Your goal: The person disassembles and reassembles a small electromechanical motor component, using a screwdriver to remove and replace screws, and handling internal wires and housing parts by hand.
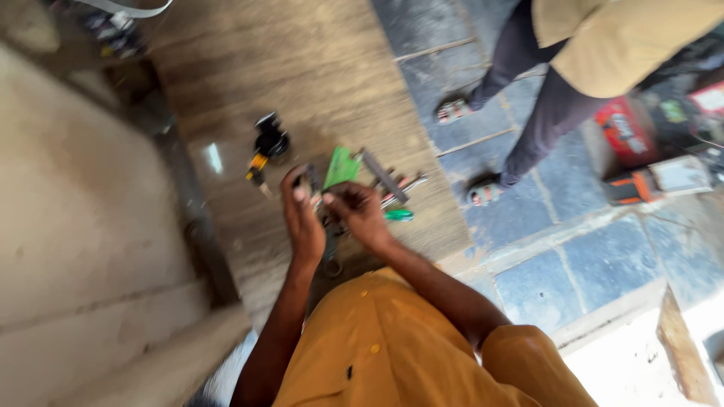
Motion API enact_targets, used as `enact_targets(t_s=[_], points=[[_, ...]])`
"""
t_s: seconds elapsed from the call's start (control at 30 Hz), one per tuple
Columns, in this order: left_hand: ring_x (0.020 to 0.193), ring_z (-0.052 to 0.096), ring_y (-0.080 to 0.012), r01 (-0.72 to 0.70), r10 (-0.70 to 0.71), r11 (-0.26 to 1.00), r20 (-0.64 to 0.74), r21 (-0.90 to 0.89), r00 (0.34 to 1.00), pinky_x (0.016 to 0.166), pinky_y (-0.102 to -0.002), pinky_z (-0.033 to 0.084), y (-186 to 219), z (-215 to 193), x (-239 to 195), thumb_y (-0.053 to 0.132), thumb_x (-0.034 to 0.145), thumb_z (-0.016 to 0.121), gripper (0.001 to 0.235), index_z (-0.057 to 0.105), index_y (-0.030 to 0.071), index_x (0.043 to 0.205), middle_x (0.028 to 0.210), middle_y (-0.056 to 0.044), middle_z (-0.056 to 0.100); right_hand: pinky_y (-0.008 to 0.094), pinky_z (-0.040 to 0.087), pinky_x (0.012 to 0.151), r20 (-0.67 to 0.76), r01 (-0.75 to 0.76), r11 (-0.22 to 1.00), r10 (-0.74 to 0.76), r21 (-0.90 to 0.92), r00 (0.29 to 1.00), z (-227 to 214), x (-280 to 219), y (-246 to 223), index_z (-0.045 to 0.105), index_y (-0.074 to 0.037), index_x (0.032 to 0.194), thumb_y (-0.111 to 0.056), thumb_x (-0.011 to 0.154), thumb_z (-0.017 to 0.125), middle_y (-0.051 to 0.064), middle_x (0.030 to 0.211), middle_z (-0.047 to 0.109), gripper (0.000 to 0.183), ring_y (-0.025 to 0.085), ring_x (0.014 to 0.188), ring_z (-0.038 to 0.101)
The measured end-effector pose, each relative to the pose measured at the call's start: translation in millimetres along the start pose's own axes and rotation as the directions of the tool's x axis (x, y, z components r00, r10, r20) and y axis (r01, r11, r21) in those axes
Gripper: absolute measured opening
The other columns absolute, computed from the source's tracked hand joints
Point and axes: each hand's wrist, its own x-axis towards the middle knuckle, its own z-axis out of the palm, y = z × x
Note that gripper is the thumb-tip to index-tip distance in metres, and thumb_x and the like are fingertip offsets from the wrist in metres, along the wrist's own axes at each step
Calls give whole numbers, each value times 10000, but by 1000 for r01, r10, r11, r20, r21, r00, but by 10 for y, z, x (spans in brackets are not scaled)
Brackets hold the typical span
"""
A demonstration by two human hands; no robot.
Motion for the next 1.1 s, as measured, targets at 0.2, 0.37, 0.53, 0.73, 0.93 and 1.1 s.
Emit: enact_targets(t_s=[0.2,0.37,0.53,0.73,0.93,1.1], points=[[1323,514,-237,66,-66,994,4,-90,998,1171,-387,388,52,-30,-2,540,1142,319,610,509,24,1407,1377,-114,539,293,601,887,44,43,983,-51,178,998,-10,-101,-216,661,-13,1175,16,927,725,43,1058,720,258,117,968,696],[1310,502,-234,55,-53,996,28,-77,998,1163,-395,379,114,-12,19,525,1146,295,604,487,26,1427,1387,-118,527,308,606,826,45,-265,866,273,424,961,14,-56,-359,680,25,1175,-78,969,685,67,996,746,230,170,893,722],[1343,513,-252,18,-19,1000,71,9,997,1163,-382,394,28,-31,24,461,1173,328,521,495,35,1421,1406,-128,531,276,580,770,65,-314,844,318,436,946,-41,5,-173,697,10,1169,-92,948,746,59,990,748,248,136,863,703],[1326,530,-249,-2,-13,995,155,97,988,1136,-388,418,18,-65,39,439,1176,339,512,501,26,1432,1405,-135,528,255,486,598,25,-281,893,291,352,956,-118,43,-61,718,8,1074,-85,945,784,28,844,688,172,104,693,604],[1184,582,-219,121,-132,990,191,67,973,962,-354,511,55,-98,58,464,1119,343,541,518,44,1413,1408,-120,549,258,483,630,82,-296,921,285,253,955,-154,76,-76,687,-28,991,-131,972,696,18,816,659,105,103,725,605],[1301,576,-236,-5,-11,994,146,105,989,1090,-366,475,13,-89,16,473,1178,356,530,521,35,1428,1406,-146,577,271,483,672,55,-186,970,180,155,982,-143,70,-59,656,-24,1015,-129,1031,586,33,837,641,127,112,730,571]])
